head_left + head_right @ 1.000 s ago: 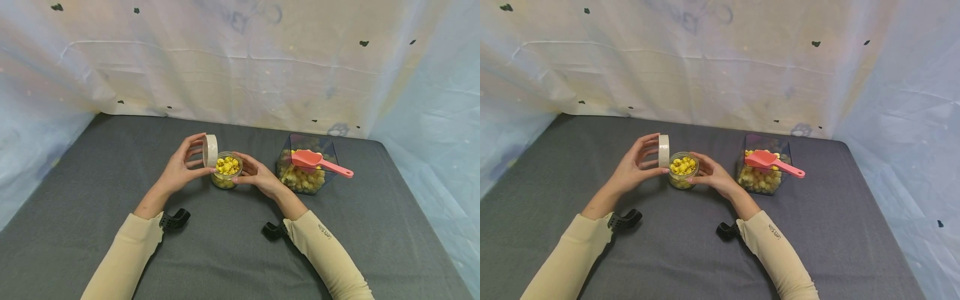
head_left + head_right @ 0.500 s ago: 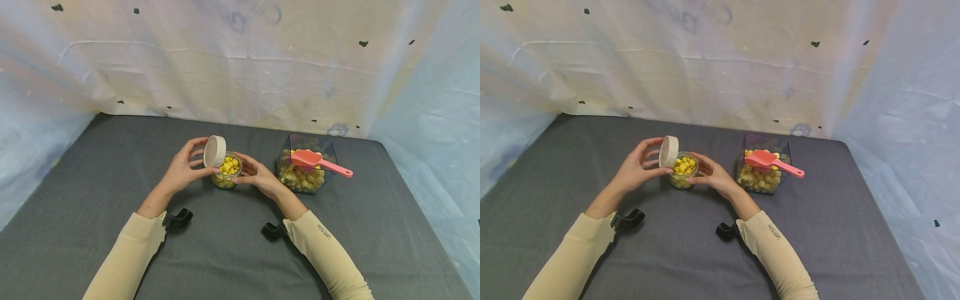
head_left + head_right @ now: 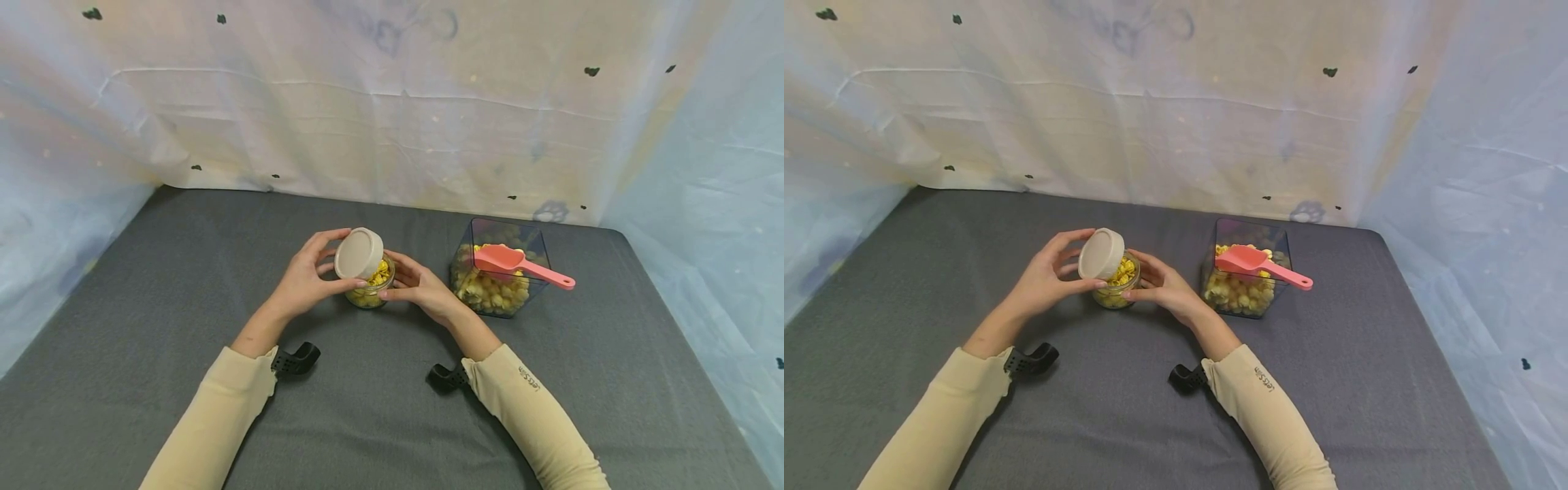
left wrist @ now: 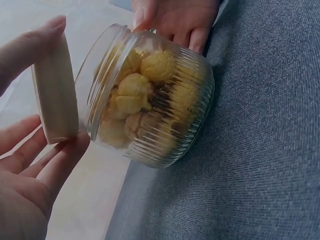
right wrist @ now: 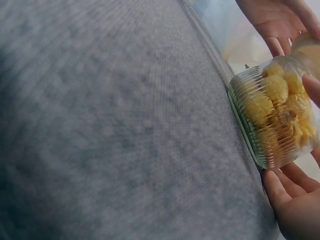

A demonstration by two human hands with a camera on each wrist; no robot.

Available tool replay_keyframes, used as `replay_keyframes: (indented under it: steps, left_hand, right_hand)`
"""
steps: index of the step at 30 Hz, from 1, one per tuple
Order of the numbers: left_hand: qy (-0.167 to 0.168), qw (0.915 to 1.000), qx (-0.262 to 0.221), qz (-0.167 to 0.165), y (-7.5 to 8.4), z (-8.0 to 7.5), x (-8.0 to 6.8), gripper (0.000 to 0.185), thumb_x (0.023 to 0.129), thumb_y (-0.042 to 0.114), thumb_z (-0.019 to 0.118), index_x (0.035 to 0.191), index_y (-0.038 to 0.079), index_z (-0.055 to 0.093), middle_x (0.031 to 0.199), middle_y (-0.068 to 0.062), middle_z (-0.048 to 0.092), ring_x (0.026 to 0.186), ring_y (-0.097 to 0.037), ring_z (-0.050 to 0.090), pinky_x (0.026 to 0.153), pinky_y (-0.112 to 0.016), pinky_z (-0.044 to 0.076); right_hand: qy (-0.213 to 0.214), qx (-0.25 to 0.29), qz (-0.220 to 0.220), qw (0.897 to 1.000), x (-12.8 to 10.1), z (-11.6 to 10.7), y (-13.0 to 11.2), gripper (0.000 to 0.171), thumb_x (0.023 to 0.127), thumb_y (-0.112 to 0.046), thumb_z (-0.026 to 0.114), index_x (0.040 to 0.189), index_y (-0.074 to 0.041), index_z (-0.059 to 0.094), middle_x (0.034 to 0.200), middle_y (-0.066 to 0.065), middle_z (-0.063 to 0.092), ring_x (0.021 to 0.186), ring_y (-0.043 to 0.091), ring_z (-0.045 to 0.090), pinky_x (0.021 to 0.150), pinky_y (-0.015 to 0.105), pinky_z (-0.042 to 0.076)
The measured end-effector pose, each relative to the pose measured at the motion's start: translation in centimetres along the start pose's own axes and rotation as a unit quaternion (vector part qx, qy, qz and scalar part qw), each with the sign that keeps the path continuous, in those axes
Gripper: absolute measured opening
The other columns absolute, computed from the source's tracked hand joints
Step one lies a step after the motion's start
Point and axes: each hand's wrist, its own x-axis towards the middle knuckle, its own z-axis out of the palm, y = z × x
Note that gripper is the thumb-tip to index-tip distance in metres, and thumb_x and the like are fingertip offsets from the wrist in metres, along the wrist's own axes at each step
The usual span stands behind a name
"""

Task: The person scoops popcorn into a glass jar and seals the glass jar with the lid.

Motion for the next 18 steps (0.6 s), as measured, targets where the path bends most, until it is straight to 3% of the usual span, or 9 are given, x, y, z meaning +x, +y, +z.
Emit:
replay_keyframes:
  steps: [7, 18]
  left_hand:
    - [-0.003, 0.9997, 0.024, 0.006, -0.05, 0.12, 0.03, 0.082, 0.074, 0.015, 0.084, 0.144, 0.011, 0.041, 0.143, -0.012, 0.04, 0.129, -0.034, 0.045, 0.102, -0.055, 0.041]
    - [-0.014, 0.9985, 0.049, 0.021, 0.0, 0.32, 0.05, 0.081, 0.075, 0.014, 0.083, 0.144, 0.011, 0.041, 0.143, -0.01, 0.042, 0.128, -0.031, 0.044, 0.104, -0.055, 0.038]
  right_hand:
    - [-0.001, 0.005, -0.001, 1.0, -0.09, 0.13, -0.11, 0.076, 0.086, -0.001, 0.067, 0.151, -0.018, 0.03, 0.152, 0.006, 0.035, 0.14, 0.024, 0.035, 0.115, 0.044, 0.028]
    - [0.001, 0.003, -0.003, 1.0, -0.12, 0.06, -0.13, 0.077, 0.086, 0.0, 0.067, 0.151, -0.016, 0.029, 0.152, 0.008, 0.035, 0.141, 0.024, 0.033, 0.115, 0.041, 0.028]
